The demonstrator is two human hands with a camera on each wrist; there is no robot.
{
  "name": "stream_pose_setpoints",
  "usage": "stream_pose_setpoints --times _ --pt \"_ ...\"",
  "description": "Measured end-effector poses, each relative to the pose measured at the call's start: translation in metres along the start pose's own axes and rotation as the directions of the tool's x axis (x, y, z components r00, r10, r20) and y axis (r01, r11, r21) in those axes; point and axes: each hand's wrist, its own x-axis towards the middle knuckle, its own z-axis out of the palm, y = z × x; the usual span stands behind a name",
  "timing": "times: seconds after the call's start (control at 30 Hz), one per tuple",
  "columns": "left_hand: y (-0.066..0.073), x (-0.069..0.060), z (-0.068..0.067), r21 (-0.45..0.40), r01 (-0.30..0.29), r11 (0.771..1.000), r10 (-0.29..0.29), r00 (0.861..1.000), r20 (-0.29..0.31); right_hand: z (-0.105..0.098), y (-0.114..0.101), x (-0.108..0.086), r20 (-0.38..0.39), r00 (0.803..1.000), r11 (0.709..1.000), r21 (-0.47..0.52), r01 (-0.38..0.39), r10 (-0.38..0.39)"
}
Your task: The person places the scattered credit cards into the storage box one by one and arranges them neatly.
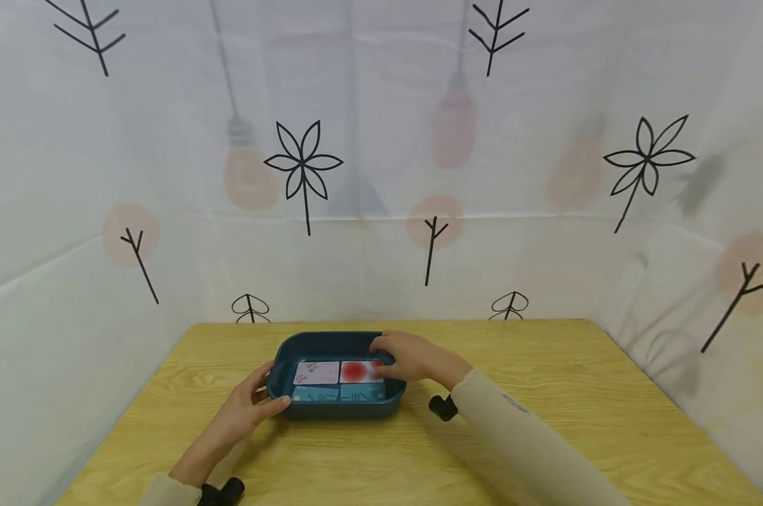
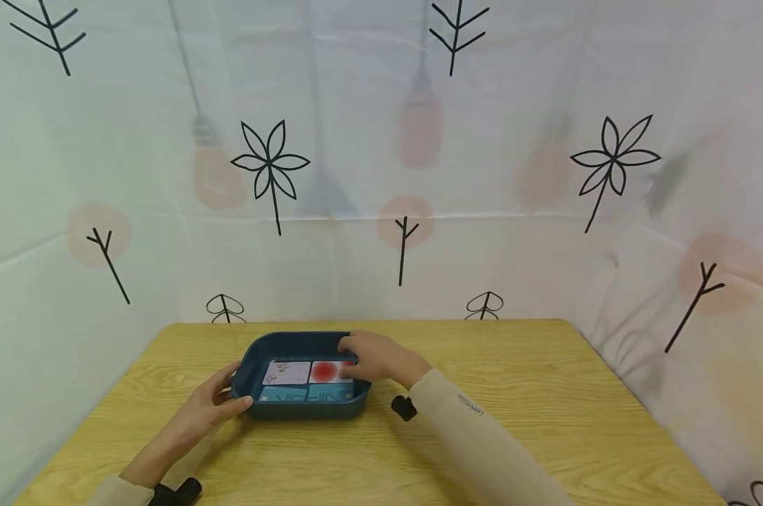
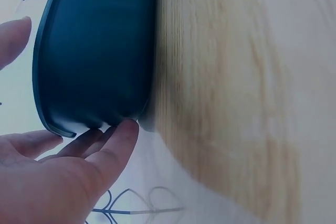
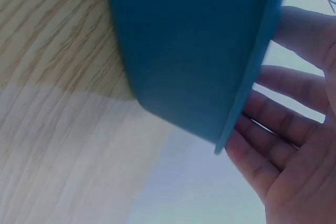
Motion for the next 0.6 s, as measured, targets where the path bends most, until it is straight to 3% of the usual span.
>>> stream_pose_setpoints --times 0.37,0.6 --pt "0.004 -0.005 -0.008 0.053 -0.047 0.997 0.048 0.999 -0.007 -0.012 0.01 -0.04 -0.085 0.994 0.997 0.036 -0.066 0.069" --pt "0.01 -0.007 -0.016 0.122 -0.152 0.981 0.151 0.988 0.019 -0.011 0.03 -0.077 -0.162 0.985 0.997 -0.024 -0.068 0.063"
